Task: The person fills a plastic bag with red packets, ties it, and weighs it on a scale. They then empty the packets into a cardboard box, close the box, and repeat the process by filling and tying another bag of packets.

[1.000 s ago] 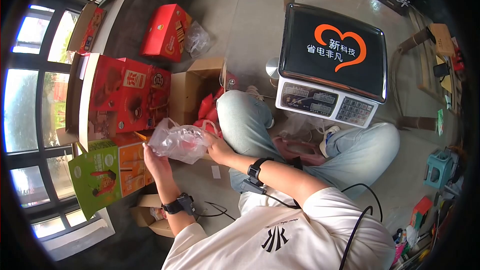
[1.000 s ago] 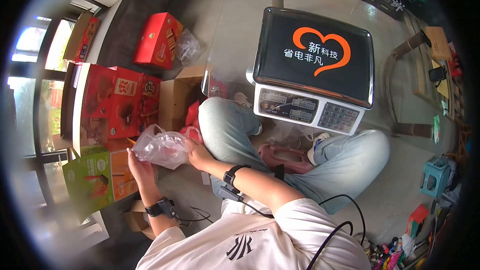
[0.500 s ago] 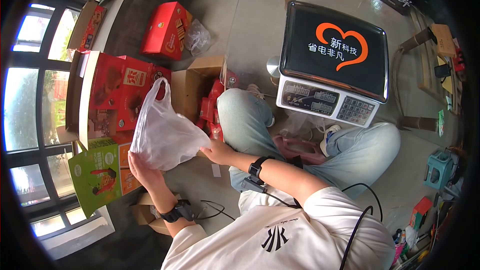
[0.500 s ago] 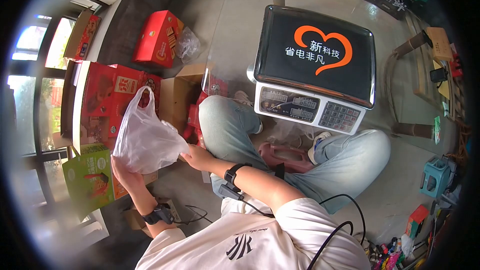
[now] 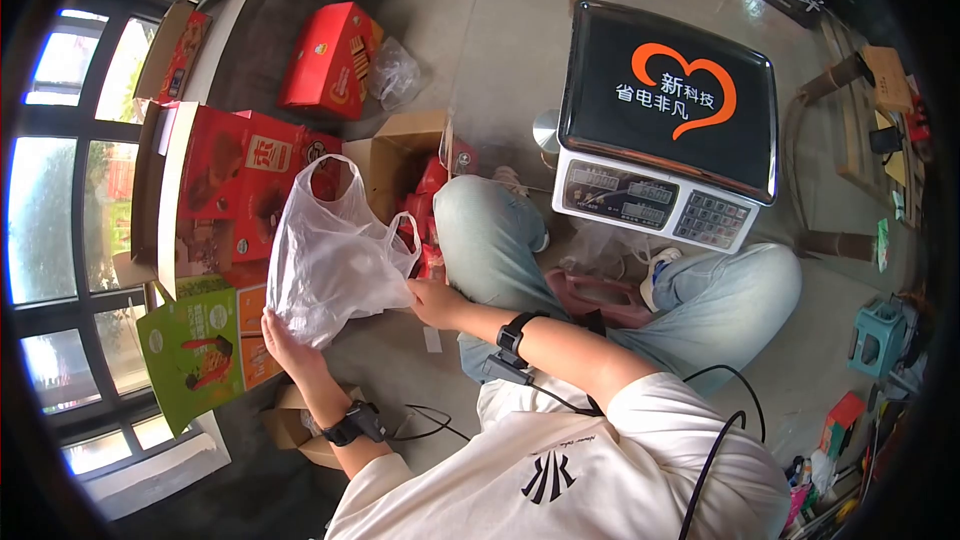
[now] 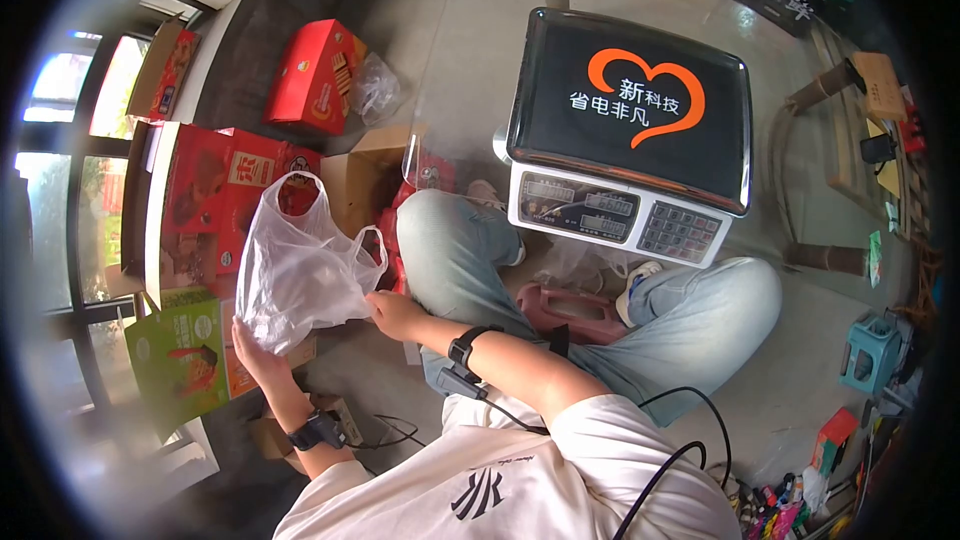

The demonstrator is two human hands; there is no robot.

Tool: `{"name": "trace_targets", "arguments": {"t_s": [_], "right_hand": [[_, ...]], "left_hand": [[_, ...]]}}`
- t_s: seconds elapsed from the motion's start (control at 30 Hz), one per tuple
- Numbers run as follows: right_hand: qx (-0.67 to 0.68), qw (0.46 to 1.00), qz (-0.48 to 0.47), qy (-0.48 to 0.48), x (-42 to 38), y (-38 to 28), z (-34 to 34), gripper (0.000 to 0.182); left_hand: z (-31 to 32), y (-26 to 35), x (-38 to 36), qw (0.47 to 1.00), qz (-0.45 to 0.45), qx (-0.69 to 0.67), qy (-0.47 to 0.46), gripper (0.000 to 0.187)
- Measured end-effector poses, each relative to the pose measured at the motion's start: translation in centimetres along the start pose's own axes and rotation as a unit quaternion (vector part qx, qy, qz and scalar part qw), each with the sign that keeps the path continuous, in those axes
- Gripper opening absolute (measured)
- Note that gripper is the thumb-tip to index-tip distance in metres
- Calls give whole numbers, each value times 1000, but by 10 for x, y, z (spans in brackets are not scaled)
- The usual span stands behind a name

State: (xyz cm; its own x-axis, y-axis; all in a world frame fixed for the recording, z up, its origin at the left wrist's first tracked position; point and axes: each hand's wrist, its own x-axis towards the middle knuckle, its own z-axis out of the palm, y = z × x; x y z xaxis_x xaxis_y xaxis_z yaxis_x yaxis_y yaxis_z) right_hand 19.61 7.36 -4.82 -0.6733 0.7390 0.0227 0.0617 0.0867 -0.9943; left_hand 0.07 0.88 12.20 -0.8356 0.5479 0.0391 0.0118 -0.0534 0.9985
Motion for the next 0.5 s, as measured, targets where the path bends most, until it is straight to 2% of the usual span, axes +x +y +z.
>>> {"name": "trace_targets", "arguments": {"t_s": [0.07, 0.13, 0.2, 0.27, 0.3, 0.33, 0.4, 0.43, 0.47, 0.5], "right_hand": [[23, 999, -40, 16, -3, -6, -4, 22], [33, 998, -32, 37, -2, -3, 2, 23], [43, 997, -23, 60, -1, -3, 3, 23], [151, 987, -10, 56, 2, -14, -13, 26], [110, 988, 90, -52, 2, -36, -41, 27], [107, 988, 95, -50, -4, -46, -56, 27], [390, 919, 18, -58, -13, -57, -81, 37], [505, 855, 66, -99, -23, -56, -102, 44], [611, 771, 114, -139, -37, -55, -126, 51], [611, 775, 80, -143, -50, -64, -149, 57]], "left_hand": [[3, -7, -5, 999, -28, -1, -28, 19], [10, -13, -10, 996, -55, 30, -70, 18], [33, -10, -30, 982, -160, 96, -35, 21], [45, -2, -42, 949, -243, 106, -173, 22], [42, -8, -44, 939, -265, 76, -205, 24], [44, -16, -48, 941, -265, 62, -203, 28], [46, -17, -56, 924, -221, 106, -294, 33], [51, -14, -61, 904, -246, 72, -343, 35], [67, -5, -66, 873, -227, 107, -418, 34], [86, 1, -70, 833, -208, 96, -503, 31]]}}
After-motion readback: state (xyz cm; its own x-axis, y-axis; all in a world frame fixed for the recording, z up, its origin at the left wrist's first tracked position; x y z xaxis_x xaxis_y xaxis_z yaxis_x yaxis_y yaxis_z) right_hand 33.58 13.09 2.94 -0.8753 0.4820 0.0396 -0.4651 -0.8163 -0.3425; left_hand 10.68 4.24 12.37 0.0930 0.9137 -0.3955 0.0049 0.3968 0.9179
